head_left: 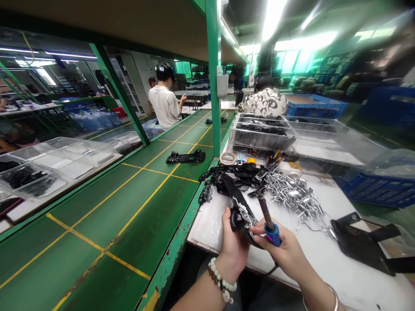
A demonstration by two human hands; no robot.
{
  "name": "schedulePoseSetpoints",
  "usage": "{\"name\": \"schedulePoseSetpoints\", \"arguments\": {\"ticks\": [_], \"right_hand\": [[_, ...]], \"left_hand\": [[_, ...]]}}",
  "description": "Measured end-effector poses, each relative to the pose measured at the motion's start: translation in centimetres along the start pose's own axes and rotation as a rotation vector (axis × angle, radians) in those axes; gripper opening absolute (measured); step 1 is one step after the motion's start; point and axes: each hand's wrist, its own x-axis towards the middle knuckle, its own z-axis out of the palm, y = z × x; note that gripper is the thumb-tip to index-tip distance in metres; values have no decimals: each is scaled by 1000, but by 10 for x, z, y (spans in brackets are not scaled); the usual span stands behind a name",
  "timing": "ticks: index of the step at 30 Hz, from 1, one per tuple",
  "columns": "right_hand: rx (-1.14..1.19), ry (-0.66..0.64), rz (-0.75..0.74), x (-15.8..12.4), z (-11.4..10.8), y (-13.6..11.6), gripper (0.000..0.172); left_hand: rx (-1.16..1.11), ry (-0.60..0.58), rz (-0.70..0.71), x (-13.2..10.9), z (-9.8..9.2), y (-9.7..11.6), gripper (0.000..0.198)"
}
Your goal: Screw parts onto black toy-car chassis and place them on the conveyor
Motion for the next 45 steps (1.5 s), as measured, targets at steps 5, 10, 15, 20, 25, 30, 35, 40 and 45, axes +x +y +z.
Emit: {"name": "schedulePoseSetpoints", "arguments": {"ticks": [5, 10, 15, 20, 25, 30, 35, 40, 45], "right_hand": [[-73, -89, -65, 1, 0, -4, 24], [-4, -121, -22, 3, 3, -6, 26], [97, 97, 102, 17, 11, 5, 48], [-102, 291, 132, 63, -17, 49, 48], [-415, 255, 112, 116, -29, 105, 25], [-641, 137, 28, 148, -6, 136, 23], [-762, 32, -19, 166, -2, 148, 24], [-786, -74, -50, 171, -12, 148, 23], [-782, -133, -7, 159, -27, 140, 23]], "left_hand": [[-78, 47, 7, 1, 3, 2, 50], [-120, 23, -10, 2, 0, 7, 50], [-171, -42, -29, 2, -21, 21, 47], [-213, -143, 20, -1, -49, 47, 55], [-240, -162, 159, -2, -58, 76, 55], [-231, -166, 231, -8, -36, 99, 54], [-279, -136, 207, -11, -18, 110, 48], [-351, -54, 198, -10, -8, 112, 44], [-340, 24, 229, -11, 0, 114, 41]]}}
